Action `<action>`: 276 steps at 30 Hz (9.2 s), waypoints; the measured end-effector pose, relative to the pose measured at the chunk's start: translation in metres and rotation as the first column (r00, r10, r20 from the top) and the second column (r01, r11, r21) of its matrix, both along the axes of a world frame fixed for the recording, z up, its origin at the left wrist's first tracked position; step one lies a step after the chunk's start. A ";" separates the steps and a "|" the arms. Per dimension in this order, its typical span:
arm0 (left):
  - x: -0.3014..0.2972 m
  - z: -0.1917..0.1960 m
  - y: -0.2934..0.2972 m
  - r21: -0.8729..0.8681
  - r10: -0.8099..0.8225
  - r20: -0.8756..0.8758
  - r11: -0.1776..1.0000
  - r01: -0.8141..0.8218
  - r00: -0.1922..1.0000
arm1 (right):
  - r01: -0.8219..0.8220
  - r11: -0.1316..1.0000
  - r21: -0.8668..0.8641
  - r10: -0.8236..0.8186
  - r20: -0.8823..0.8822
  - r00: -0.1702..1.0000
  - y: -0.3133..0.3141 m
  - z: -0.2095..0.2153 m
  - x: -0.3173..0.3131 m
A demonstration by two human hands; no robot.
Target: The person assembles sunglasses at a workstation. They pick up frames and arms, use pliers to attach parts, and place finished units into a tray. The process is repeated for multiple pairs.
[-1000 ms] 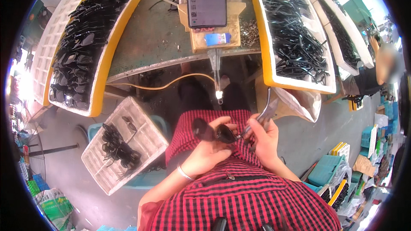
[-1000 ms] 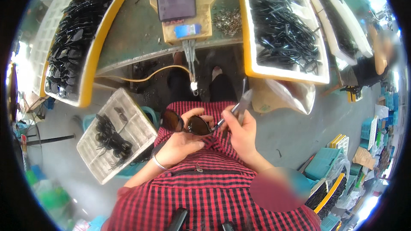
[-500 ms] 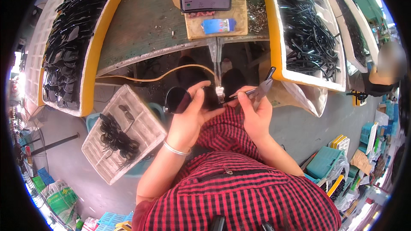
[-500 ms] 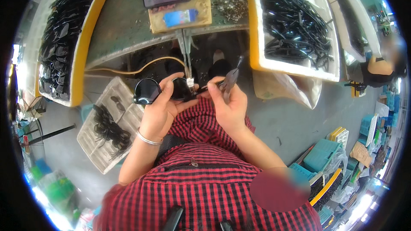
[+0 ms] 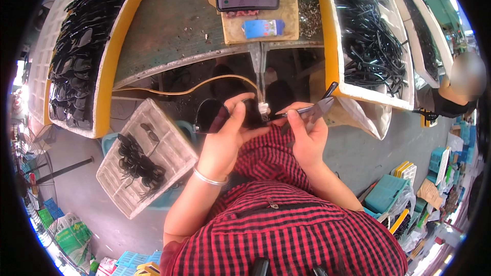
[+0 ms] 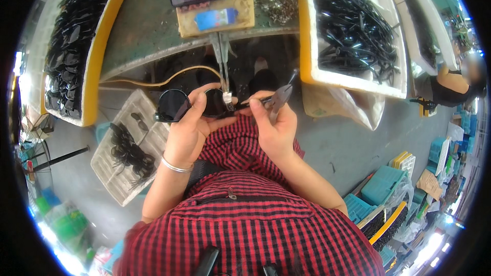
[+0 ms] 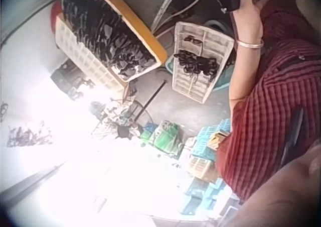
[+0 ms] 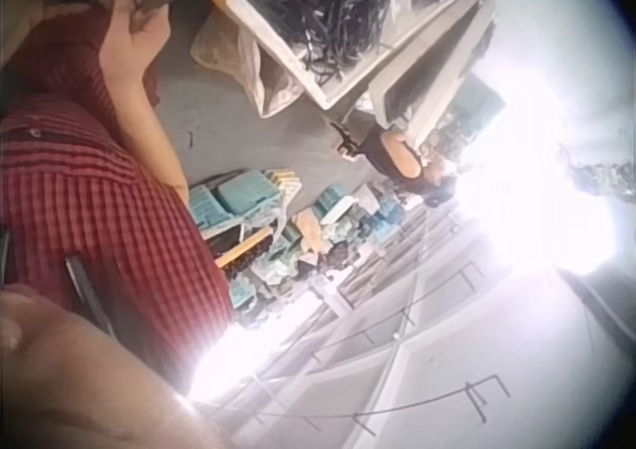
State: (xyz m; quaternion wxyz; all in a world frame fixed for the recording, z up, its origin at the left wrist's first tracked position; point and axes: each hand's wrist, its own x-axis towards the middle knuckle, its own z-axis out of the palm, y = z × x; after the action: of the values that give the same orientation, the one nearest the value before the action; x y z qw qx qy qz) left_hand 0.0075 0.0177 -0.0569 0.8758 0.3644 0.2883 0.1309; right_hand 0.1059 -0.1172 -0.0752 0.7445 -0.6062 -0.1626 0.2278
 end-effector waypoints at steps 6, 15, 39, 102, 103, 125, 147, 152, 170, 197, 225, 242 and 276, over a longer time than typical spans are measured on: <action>-0.001 0.000 0.000 0.029 0.001 0.025 1.000 -0.002 1.000 | -0.009 1.000 -0.012 0.009 0.023 1.000 0.000 0.000 0.000; -0.002 -0.001 -0.001 0.075 0.002 0.054 0.997 -0.007 0.999 | -0.005 1.000 0.005 0.005 0.004 1.000 -0.002 -0.003 -0.001; -0.004 -0.005 0.004 0.004 -0.016 0.117 1.000 0.015 0.993 | 0.004 1.000 0.027 -0.004 -0.028 1.000 0.000 -0.003 -0.001; -0.014 0.072 0.002 0.201 0.148 0.309 0.955 -0.216 0.940 | 0.189 0.979 -0.075 -0.203 -0.352 0.914 -0.102 0.095 0.175; -0.012 0.070 0.001 0.203 0.140 0.316 0.956 -0.211 0.938 | 0.143 0.982 -0.124 -0.185 -0.457 0.870 -0.101 0.103 0.170; -0.006 0.106 -0.010 0.450 -0.087 0.247 0.893 -0.035 0.965 | 0.216 0.786 -0.579 0.545 0.814 0.201 -0.050 0.138 0.031; 0.022 -0.024 0.167 0.956 0.569 -0.026 0.255 -0.146 0.822 | 0.499 0.752 -0.432 0.354 0.902 0.248 0.022 0.117 0.161; 0.064 -0.018 0.174 0.936 0.844 -0.051 -0.146 0.321 0.535 | 0.192 0.853 -0.486 0.350 0.804 0.480 -0.027 0.104 0.092; -0.234 -0.195 0.092 0.909 0.936 -0.281 0.190 0.370 0.210 | -0.430 0.903 0.002 0.258 -0.802 0.539 -0.100 0.022 -0.013; -0.118 -0.011 0.027 -0.025 0.225 0.657 0.960 -0.277 0.719 | -0.630 0.755 -0.179 0.572 -0.287 0.768 -0.026 0.079 -0.031; -0.004 -0.038 -0.015 0.582 0.056 -0.061 0.813 -0.010 0.997 | -0.032 0.978 -0.205 0.026 -0.032 0.999 0.004 -0.004 0.007; -0.005 -0.022 -0.019 0.410 0.118 0.033 0.904 -0.121 0.992 | 0.095 0.994 -0.048 -0.092 0.052 0.994 0.010 -0.007 -0.007; -0.010 -0.024 -0.012 0.361 0.081 0.125 0.925 -0.122 0.989 | 0.062 0.997 0.053 -0.059 -0.060 0.996 0.007 -0.007 -0.009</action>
State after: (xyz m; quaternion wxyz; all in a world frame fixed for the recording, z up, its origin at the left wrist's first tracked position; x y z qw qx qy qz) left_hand -0.0023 0.0059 -0.0809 0.7985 0.4986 0.2296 0.2472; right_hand 0.0966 -0.1103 -0.0820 0.7719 -0.5832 -0.1287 0.2180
